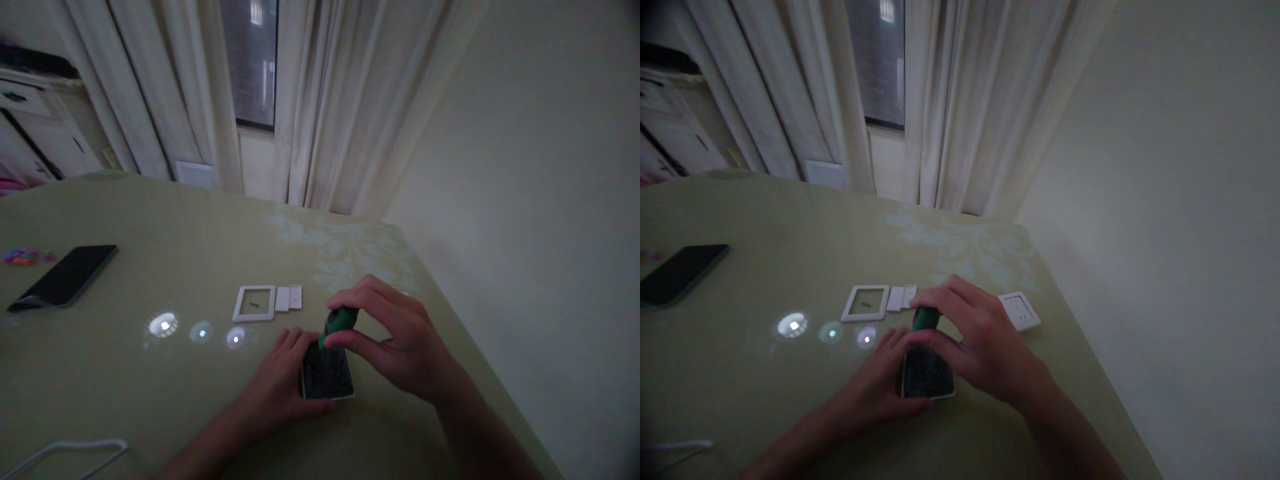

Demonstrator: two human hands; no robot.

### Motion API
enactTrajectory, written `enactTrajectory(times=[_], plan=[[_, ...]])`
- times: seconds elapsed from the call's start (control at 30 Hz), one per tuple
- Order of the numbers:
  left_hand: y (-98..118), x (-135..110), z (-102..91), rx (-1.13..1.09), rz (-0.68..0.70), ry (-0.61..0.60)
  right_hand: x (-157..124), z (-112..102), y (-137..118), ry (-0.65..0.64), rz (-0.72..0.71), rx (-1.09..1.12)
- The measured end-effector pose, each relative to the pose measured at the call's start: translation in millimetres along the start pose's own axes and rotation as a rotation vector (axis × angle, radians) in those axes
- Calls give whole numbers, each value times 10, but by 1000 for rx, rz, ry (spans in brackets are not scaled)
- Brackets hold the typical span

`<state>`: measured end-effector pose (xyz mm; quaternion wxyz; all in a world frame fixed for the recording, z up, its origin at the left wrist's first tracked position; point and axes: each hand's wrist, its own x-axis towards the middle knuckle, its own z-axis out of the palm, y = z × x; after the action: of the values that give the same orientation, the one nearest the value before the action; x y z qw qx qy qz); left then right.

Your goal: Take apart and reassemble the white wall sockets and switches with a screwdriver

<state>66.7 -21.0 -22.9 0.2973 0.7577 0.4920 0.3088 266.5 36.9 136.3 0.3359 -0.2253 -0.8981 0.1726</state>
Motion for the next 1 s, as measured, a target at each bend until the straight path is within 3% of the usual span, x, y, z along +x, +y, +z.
enactTrajectory(times=[0.13, 0.27, 0.33, 0.57, 0.73, 0.9, 1.0], plan=[[-7, 8, -5, -7, 33, 10, -41, 12, -103, -52, 12, -38], [-7, 12, -3, -13, 37, 11, -47, -22, -112, -264, 20, 179], [0, 12, -3, -23, 40, 17, -44, -22, -92, -284, 25, 226], [48, 41, -33, -2, 8, 1, -84, 190, -135, 125, 143, -7], [94, 47, -109, -1, 4, -28, -329, 142, 19, 204, 219, 155], [120, -45, -251, -24, 3, -110, -586, 256, 567, 935, 581, 556], [10, -54, -392, -49, 0, -104, -664, 500, 821, 1016, 641, 623]])
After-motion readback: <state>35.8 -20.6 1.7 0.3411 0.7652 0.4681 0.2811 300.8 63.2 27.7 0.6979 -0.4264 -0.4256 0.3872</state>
